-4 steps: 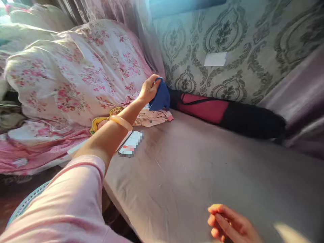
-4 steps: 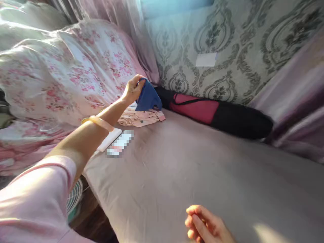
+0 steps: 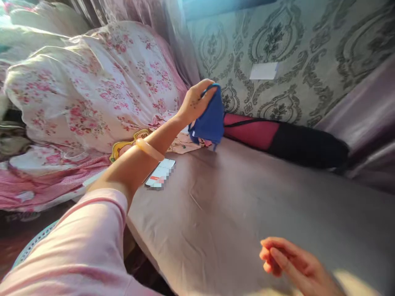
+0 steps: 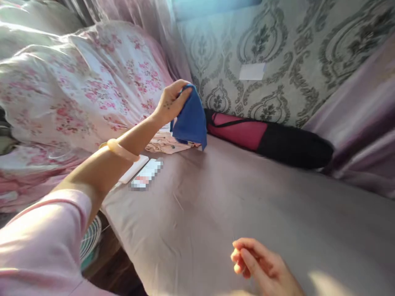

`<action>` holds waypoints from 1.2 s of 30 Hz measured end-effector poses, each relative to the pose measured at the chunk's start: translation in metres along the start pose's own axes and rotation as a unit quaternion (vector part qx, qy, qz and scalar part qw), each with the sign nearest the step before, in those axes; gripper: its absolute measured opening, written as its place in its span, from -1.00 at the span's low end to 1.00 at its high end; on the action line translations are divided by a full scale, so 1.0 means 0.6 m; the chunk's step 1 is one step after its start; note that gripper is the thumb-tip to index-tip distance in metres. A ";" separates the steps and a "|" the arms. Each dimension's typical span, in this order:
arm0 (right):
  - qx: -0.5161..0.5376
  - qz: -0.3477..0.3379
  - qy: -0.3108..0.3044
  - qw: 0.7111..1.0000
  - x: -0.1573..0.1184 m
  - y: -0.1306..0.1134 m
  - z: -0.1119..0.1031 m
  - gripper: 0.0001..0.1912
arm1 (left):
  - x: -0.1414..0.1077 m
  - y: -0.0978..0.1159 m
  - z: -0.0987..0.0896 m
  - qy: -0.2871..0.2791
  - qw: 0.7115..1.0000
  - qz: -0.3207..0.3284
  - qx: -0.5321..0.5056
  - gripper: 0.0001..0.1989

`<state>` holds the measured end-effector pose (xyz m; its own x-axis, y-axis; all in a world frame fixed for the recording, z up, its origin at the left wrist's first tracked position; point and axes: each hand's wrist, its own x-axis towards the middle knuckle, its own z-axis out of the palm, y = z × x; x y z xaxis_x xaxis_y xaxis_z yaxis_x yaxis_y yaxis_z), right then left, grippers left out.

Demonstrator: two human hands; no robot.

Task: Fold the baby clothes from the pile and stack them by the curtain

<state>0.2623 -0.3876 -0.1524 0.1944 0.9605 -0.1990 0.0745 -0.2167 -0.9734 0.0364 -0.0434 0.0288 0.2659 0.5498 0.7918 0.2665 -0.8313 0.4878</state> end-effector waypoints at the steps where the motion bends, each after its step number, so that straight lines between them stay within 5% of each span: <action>1: -0.013 -0.019 0.016 1.000 0.002 -0.018 -0.003 -0.60 | 0.001 0.024 0.005 -0.026 0.999 0.037 0.010 -0.76; 4: -0.062 -0.092 0.061 0.992 0.010 -0.073 -0.008 -0.63 | -0.007 0.093 0.016 -0.110 0.985 0.132 0.030 -0.81; 10: -0.095 -0.258 0.203 0.940 0.042 -0.132 0.022 -0.58 | -0.058 0.182 0.035 -0.273 0.949 0.160 0.012 -0.85; 13: -0.126 -0.310 0.243 0.911 0.061 -0.130 0.039 -0.43 | -0.089 0.191 0.049 -0.309 0.941 0.137 -0.023 -0.84; 16: -0.153 -0.307 0.176 0.923 0.070 -0.120 0.054 -0.35 | -0.115 0.186 0.066 -0.318 0.942 0.092 -0.051 -0.81; 19: -0.183 -0.294 0.188 0.919 0.072 -0.109 0.075 -0.40 | -0.137 0.180 0.084 -0.314 0.945 0.036 -0.080 -0.80; 23: -0.250 -0.320 0.296 0.865 0.068 -0.095 0.101 -0.53 | -0.159 0.181 0.101 -0.314 0.943 -0.022 -0.106 -0.77; 25: -0.265 -0.309 0.284 0.868 0.066 -0.090 0.103 -0.72 | -0.166 0.183 0.104 -0.318 0.939 -0.036 -0.125 -0.75; 28: -0.236 -0.247 0.206 0.917 0.070 -0.085 0.077 -0.87 | -0.172 0.184 0.102 -0.337 0.925 -0.050 -0.167 -0.73; 31: -0.139 -0.179 0.208 0.951 0.073 -0.085 0.019 -0.81 | -0.175 0.179 0.095 -0.384 0.902 -0.052 -0.190 -0.69; 36: -0.115 -0.165 0.279 0.939 0.013 -0.130 -0.068 -0.70 | -0.187 0.182 0.096 -0.453 0.862 -0.035 -0.226 -0.57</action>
<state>0.2981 -0.3702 -0.0734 0.6017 0.7543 0.2626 0.4173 -0.0165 -0.9086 0.0890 -0.1911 -0.0280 0.9323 0.2679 0.2429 -0.0223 -0.6278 0.7781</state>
